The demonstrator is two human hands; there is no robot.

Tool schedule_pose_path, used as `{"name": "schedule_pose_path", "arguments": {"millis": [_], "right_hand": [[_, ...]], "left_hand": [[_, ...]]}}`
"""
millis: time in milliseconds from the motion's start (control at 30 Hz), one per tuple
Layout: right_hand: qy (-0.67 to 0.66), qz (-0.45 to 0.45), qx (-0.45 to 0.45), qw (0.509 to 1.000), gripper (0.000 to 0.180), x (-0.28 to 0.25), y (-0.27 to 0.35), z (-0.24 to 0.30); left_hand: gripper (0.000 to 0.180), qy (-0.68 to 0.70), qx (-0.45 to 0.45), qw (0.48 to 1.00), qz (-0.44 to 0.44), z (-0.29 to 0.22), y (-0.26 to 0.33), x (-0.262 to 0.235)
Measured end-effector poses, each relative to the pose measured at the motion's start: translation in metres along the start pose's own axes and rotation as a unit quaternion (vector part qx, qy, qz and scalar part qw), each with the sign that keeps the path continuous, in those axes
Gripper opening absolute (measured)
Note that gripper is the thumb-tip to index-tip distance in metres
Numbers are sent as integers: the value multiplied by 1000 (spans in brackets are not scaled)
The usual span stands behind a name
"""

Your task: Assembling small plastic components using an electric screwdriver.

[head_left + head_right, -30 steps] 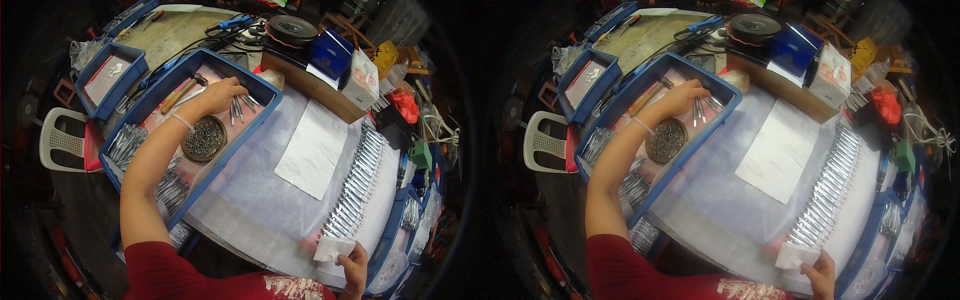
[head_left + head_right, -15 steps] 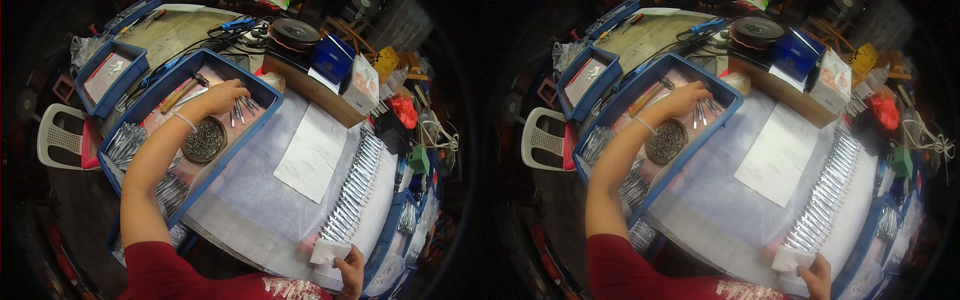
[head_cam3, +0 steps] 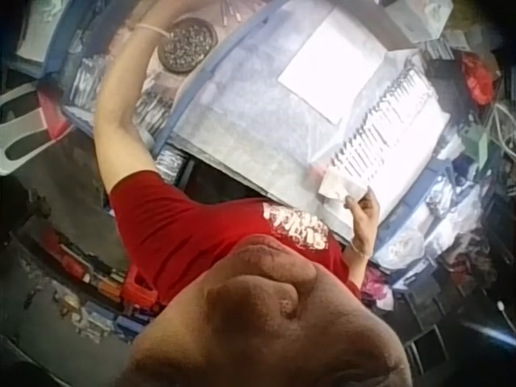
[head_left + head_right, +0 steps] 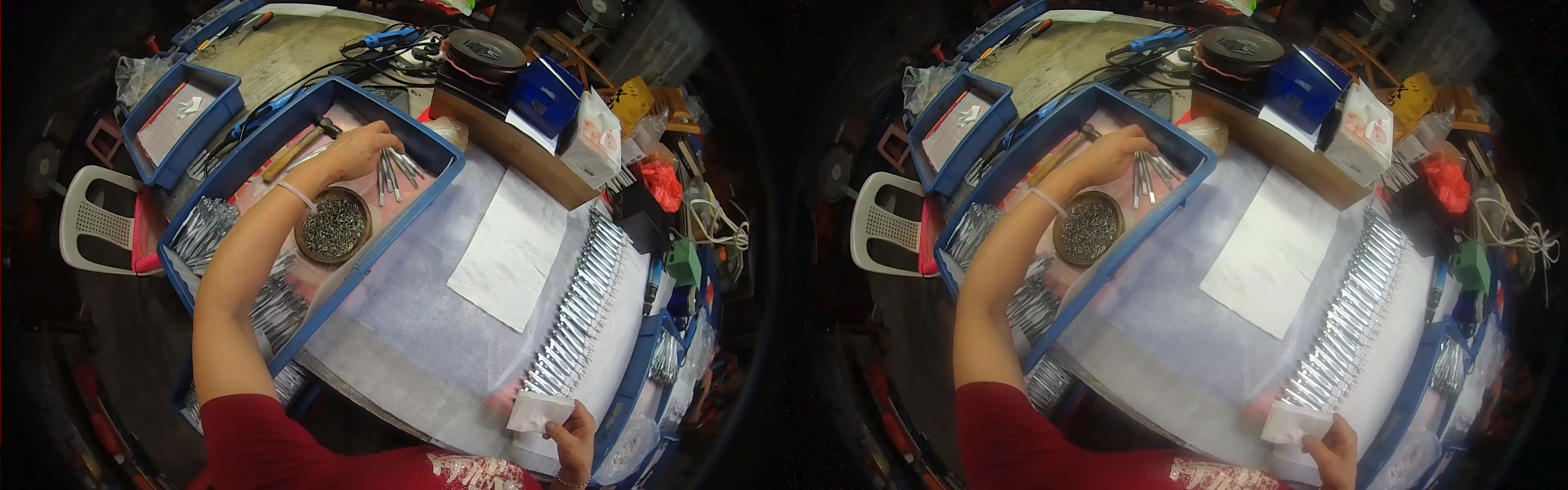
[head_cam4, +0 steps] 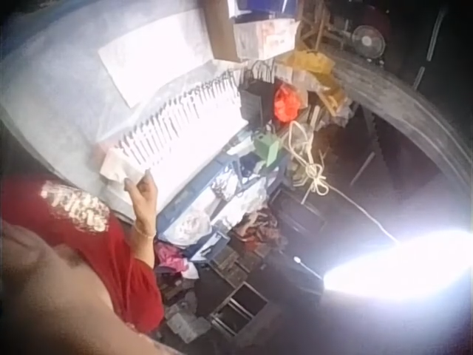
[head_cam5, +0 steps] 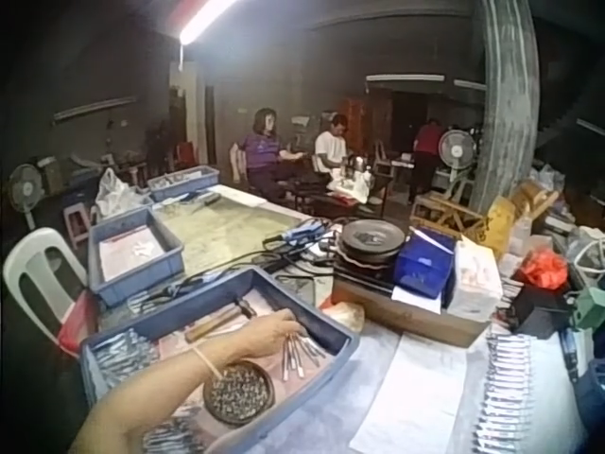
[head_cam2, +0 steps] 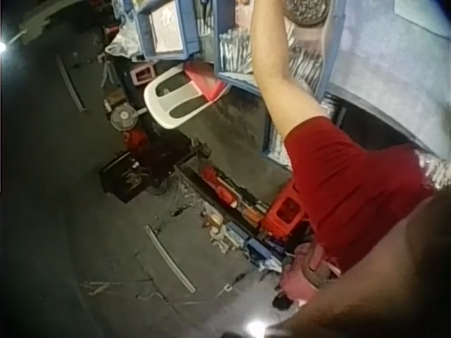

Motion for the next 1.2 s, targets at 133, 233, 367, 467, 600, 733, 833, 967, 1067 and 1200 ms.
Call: {"name": "schedule_pose_path", "arguments": {"millis": [133, 233, 367, 467, 600, 733, 833, 967, 1067, 1200], "right_hand": [[14, -4, 4, 1000, 30, 1, 1, 0], [12, -3, 2, 1000, 30, 0, 1, -1], [10, -4, 3, 1000, 30, -2, 1, -1], [15, -6, 4, 1000, 30, -2, 1, -3], [11, -1, 13, 1000, 31, 1, 0, -4], [3, -2, 13, 1000, 32, 3, 0, -1], [5, 1, 10, 1000, 32, 3, 1, 0], [2, 8, 7, 1000, 32, 5, 1, 0], [7, 11, 7, 1000, 31, 6, 2, 1], [13, 5, 11, 1000, 31, 6, 2, 3]], "left_hand": [[38, -10, 1, 1000, 6, -4, 0, 3], [36, -10, -7, 1000, 18, 0, -1, 3], [31, -22, 4, 998, 58, 3, 4, -3], [31, -33, 15, 997, 68, -1, 8, -5], [25, -52, 56, 996, 55, -13, 14, -7], [22, -87, 22, 993, 80, -13, 14, -9], [22, -74, 23, 994, 73, -10, 15, -6], [29, -26, 24, 999, 36, -16, 12, -1], [35, -87, 19, 995, 49, -21, 6, 5], [34, -113, 14, 991, 65, -25, -2, 6]]}}
Point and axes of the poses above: each hand's wrist, its own y-axis away from the middle knuckle, its own x-axis out of the palm, z = x × y, the point moved 3 cm from there along -y, towards the middle knuckle, and after that the axes turned 15 degrees about -x, right-handed, at the moved point
